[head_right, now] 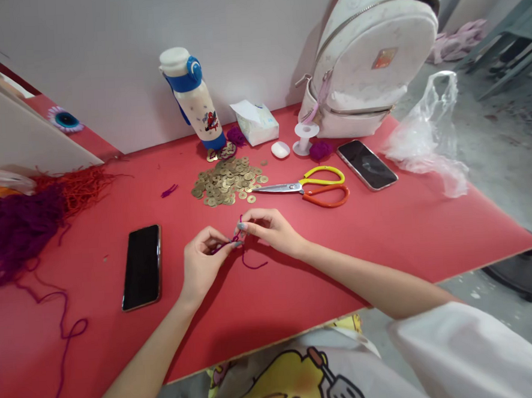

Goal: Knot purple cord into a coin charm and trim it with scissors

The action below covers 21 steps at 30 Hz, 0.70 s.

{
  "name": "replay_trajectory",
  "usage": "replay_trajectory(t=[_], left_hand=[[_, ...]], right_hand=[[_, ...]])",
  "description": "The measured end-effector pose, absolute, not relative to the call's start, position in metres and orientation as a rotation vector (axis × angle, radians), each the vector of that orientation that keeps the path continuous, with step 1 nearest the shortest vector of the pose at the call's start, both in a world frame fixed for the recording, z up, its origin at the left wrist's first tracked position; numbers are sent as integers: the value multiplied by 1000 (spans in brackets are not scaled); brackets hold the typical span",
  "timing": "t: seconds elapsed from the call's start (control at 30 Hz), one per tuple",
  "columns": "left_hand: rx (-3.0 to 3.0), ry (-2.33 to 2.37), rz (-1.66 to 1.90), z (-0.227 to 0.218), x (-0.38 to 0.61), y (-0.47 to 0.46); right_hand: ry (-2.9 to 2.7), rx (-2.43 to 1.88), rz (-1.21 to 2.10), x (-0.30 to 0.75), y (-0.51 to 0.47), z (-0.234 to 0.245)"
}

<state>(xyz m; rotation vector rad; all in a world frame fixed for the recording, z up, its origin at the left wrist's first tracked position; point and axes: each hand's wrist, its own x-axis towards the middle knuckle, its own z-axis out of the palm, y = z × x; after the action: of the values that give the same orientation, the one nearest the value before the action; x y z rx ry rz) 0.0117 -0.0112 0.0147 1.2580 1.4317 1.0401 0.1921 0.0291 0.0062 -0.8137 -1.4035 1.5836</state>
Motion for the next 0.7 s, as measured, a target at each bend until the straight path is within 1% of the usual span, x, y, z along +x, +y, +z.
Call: replay_trajectory(t=[0.2,0.5,0.7], left_hand=[[1229,1361,1040,16,12,-11],[1311,1402,1060,14,11,-15],[1343,1405,1095,15,11,-13]], right_hand=[[-1395,-812,1580,193,30,5],[-1393,-848,1582,194,32,3],[-1189,-813,1660,198,36,4]])
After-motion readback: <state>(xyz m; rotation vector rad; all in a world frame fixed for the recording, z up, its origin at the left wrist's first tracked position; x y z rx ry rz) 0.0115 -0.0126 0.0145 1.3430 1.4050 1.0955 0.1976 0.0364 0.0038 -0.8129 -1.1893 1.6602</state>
